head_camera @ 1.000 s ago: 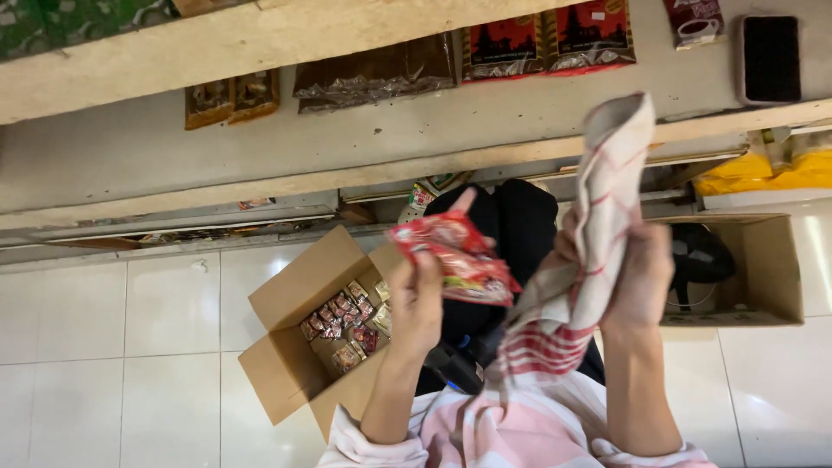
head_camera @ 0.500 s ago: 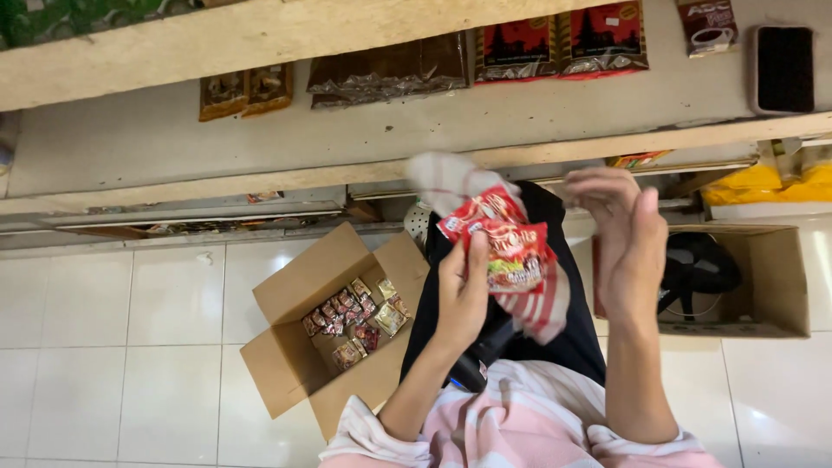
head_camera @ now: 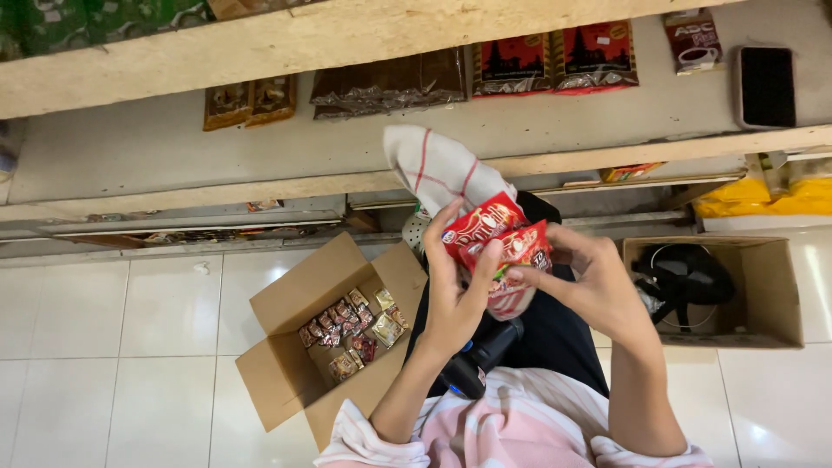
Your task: Scanning small product packets with a barcode scanner and placing them into a cardboard box.
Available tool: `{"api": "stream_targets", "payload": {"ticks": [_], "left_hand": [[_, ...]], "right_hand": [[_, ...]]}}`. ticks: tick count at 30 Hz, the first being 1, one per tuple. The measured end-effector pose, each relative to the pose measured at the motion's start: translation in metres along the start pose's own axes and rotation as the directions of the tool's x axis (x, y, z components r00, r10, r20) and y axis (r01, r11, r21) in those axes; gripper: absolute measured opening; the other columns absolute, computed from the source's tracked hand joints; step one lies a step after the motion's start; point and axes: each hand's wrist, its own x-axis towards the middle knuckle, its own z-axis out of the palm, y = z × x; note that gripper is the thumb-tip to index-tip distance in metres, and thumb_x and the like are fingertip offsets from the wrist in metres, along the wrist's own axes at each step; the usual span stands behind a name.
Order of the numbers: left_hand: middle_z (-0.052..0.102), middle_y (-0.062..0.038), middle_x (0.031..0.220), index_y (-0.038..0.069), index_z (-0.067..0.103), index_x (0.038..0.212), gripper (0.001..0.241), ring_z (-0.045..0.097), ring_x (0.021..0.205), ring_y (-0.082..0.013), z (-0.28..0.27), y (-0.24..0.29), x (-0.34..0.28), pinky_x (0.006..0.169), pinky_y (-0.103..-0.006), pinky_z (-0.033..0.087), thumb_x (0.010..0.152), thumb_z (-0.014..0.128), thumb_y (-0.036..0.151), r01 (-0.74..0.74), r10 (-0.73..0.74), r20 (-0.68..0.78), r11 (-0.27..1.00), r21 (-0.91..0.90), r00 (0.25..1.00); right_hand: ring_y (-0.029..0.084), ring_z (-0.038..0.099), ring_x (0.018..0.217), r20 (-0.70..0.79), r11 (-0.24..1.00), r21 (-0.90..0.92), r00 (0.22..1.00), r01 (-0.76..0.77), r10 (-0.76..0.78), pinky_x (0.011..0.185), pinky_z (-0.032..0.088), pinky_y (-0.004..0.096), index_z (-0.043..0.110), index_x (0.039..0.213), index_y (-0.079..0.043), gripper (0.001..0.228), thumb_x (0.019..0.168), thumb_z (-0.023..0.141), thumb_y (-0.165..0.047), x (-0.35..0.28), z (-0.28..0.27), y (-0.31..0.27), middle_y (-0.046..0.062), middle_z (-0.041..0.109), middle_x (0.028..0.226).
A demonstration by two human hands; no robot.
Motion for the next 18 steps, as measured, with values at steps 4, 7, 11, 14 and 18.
{"api": "stream_targets", "payload": {"ticks": [4, 7, 11, 14, 18], "left_hand": [[0.038, -0.016, 0.157, 0.000, 0.023, 0.157, 0.066, 0.052, 0.135, -0.0192, -0.005, 0.010, 0.006, 0.113, -0.0351, 0.047, 0.105, 0.060, 0.017, 0.077, -0.075, 0.043, 0.996, -0.041, 0.996], [0.044, -0.021, 0.161, -0.001, 0.030, 0.159, 0.059, 0.048, 0.147, -0.0243, -0.009, 0.006, 0.007, 0.123, -0.0383, 0.040, 0.110, 0.060, 0.013, -0.131, 0.128, 0.029, 0.953, 0.275, 0.991], [0.051, -0.017, 0.151, -0.001, 0.027, 0.158, 0.067, 0.057, 0.131, -0.0205, -0.013, 0.017, 0.013, 0.113, -0.0376, 0.044, 0.104, 0.062, 0.014, -0.015, 0.021, -0.081, 0.997, 0.074, 0.996], [0.063, -0.013, 0.132, 0.000, 0.026, 0.159, 0.067, 0.061, 0.123, -0.0187, -0.028, 0.026, 0.018, 0.119, -0.0371, 0.038, 0.104, 0.062, 0.014, -0.054, 0.065, -0.176, 0.996, 0.068, 0.982], [0.067, -0.009, 0.129, -0.001, 0.030, 0.159, 0.070, 0.057, 0.128, -0.0176, -0.046, 0.039, 0.017, 0.124, -0.0376, 0.032, 0.102, 0.068, 0.010, -0.166, 0.229, -0.263, 0.956, 0.240, 0.937]], "right_hand": [[0.011, 0.075, 0.083, 0.009, 0.965, -0.256, 0.998, -0.056, 0.060, 0.079, 0.061, 0.029, 0.073, 0.103, 0.003, 0.032, 0.077, 0.088, -0.009, 0.004, 0.000, -0.015, 0.006, 0.080, 0.092], [0.010, 0.074, 0.083, -0.028, 0.989, -0.068, 0.991, -0.135, 0.133, 0.072, 0.063, 0.029, 0.068, 0.111, 0.002, 0.043, 0.074, 0.085, -0.011, 0.007, 0.007, -0.019, 0.005, 0.077, 0.098], [0.011, 0.071, 0.091, -0.113, 1.000, -0.008, 0.994, -0.005, 0.004, 0.081, 0.060, 0.029, 0.072, 0.110, 0.003, 0.033, 0.082, 0.082, -0.009, 0.009, 0.003, -0.003, 0.006, 0.076, 0.102], [0.011, 0.068, 0.093, -0.315, 1.000, 0.017, 0.949, 0.019, -0.013, 0.084, 0.057, 0.027, 0.071, 0.113, 0.000, 0.028, 0.087, 0.080, -0.008, 0.021, -0.032, -0.013, 0.004, 0.073, 0.104], [0.006, 0.068, 0.083, -0.654, 0.950, 0.007, 0.720, 0.312, -0.232, 0.068, 0.054, 0.022, 0.068, 0.110, -0.009, 0.020, 0.091, 0.075, -0.011, 0.075, -0.070, -0.102, -0.004, 0.073, 0.094]]}}
